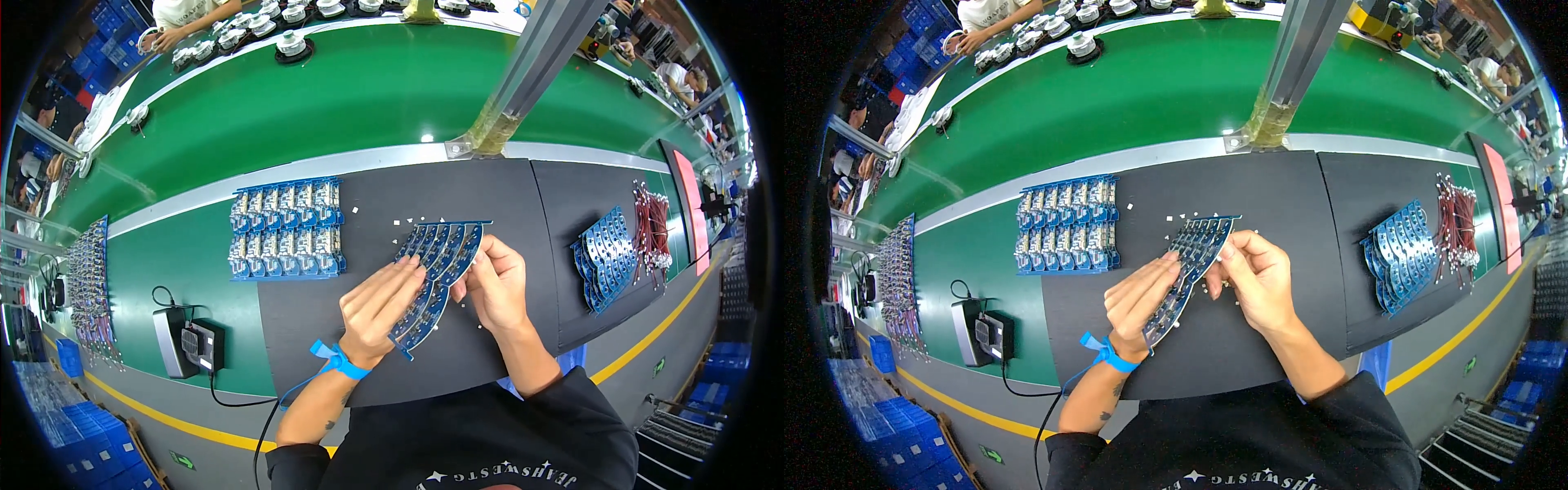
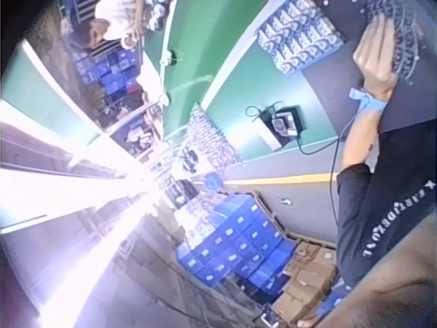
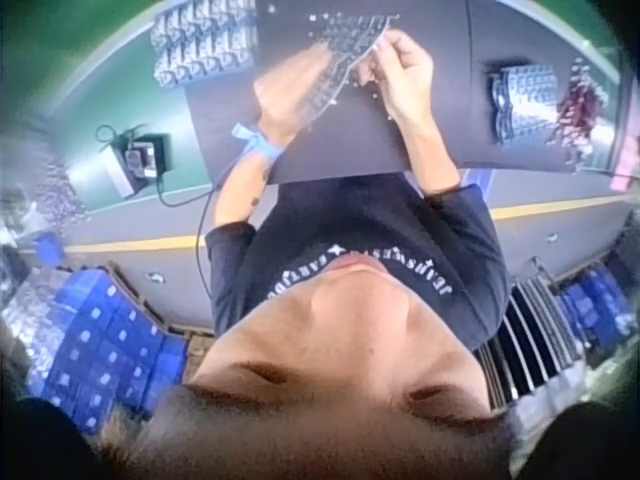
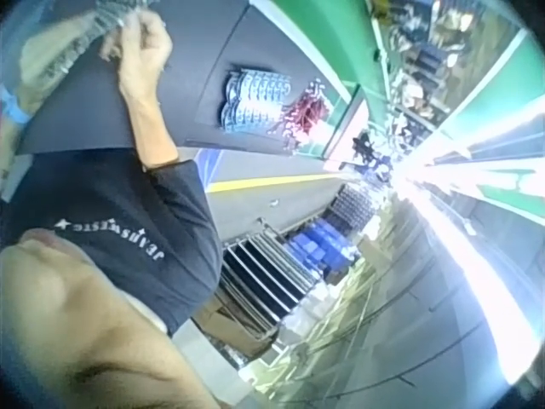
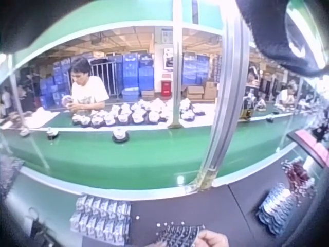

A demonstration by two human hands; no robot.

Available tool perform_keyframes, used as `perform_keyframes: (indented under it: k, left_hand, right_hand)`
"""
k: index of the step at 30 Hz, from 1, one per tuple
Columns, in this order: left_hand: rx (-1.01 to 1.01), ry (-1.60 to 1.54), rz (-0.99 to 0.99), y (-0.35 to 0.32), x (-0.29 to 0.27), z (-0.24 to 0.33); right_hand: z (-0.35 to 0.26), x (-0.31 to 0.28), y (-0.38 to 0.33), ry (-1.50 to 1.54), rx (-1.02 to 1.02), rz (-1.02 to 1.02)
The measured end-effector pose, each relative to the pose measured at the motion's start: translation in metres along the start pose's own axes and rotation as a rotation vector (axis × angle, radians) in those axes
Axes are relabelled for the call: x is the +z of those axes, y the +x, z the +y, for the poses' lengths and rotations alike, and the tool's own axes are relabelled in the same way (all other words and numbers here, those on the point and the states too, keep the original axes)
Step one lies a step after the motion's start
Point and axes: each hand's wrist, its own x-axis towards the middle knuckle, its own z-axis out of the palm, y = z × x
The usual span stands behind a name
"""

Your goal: The person picks small electronic components from a tray and inserts them into a blue PCB panel by hand.

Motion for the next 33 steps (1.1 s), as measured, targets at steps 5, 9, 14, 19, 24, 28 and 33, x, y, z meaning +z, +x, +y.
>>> perform_keyframes:
  k: [5, 9, 14, 19, 24, 28, 33]
  left_hand:
    - [-0.03, 0.069, 0.108, -0.004, 0.0, -0.004]
    - [-0.478, 0.064, 0.34, -0.01, 0.0, 0.006]
    - [-0.74, -0.598, 0.755, -0.004, 0.004, 0.001]
    - [-0.843, -0.839, 0.617, -0.009, 0.004, -0.003]
    - [-0.644, -0.812, 0.085, -0.009, 0.006, 0.006]
    - [-0.764, -1.026, -0.003, -0.007, 0.003, 0.011]
    - [-0.732, -1.048, 0.034, -0.006, 0.0, 0.009]
  right_hand:
    - [0.0, 0.004, -0.001, -0.032, 0.024, -0.021]
    - [0.004, 0.003, 0.0, -0.209, 0.022, -0.006]
    - [0.016, -0.005, 0.007, -0.543, 0.11, 0.031]
    - [0.013, 0.003, 0.009, -0.415, 0.262, -0.023]
    - [0.015, -0.001, 0.009, -0.354, 0.173, -0.024]
    - [0.012, -0.005, 0.009, -0.395, 0.164, 0.003]
    - [0.018, 0.006, 0.007, -0.452, 0.029, 0.117]
